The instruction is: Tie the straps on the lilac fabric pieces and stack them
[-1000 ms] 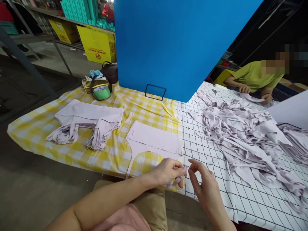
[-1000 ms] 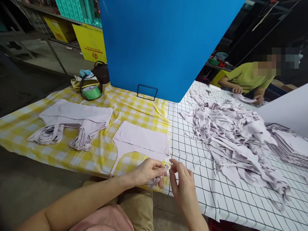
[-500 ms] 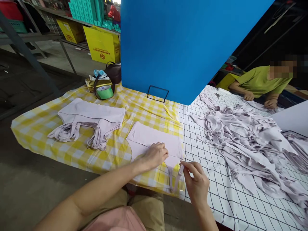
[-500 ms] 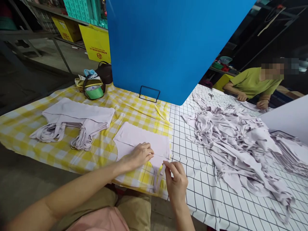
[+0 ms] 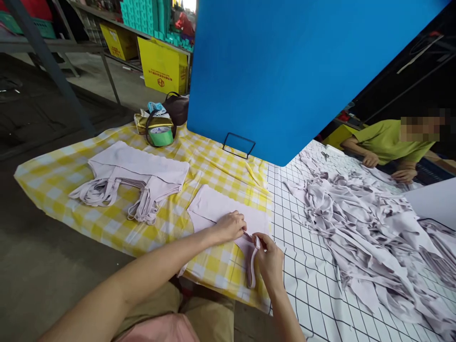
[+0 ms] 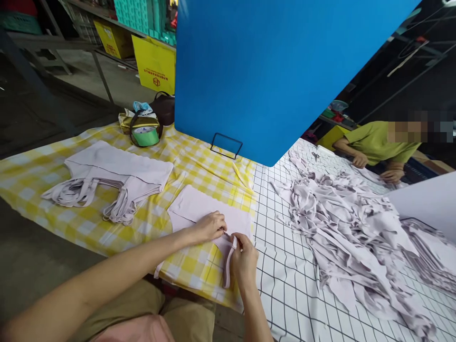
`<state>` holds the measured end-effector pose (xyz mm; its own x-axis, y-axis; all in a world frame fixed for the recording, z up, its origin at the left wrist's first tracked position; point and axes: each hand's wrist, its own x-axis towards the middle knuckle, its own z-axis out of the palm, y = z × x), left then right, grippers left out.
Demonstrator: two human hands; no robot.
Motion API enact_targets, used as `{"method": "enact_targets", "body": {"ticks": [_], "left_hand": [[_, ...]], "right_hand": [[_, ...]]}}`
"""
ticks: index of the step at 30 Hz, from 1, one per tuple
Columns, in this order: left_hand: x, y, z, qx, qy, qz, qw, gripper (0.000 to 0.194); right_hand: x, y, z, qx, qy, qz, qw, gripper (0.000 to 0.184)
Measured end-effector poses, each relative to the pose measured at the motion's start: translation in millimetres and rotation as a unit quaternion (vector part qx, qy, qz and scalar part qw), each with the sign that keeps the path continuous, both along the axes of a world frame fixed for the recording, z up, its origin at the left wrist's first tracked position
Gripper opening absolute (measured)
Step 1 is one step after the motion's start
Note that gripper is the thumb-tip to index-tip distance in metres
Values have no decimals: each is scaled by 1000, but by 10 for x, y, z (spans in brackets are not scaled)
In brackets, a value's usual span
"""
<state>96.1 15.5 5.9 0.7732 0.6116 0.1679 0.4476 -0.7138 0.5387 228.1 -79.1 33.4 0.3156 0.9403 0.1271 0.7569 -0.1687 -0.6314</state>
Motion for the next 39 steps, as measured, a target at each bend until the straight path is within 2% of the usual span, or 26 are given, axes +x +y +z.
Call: {"method": "enact_targets", "body": {"ticks": [7,16,25,39], "left_hand": [[34,64,-92,-46,-38,19,998,11],[6,63,1,-75,-59,14,995,13],[18,72,7,-85,-51,16,995,11],[-1,62,64,-99,-56,24,993,10]], "right_hand": [[2,144,-34,-7,-86,45,995,36],[19,195,-47,0,-114,65,991,34],[39,229,5,6,-155,103,982,30],[58,250,-6,8,-171,119,978,29]]}}
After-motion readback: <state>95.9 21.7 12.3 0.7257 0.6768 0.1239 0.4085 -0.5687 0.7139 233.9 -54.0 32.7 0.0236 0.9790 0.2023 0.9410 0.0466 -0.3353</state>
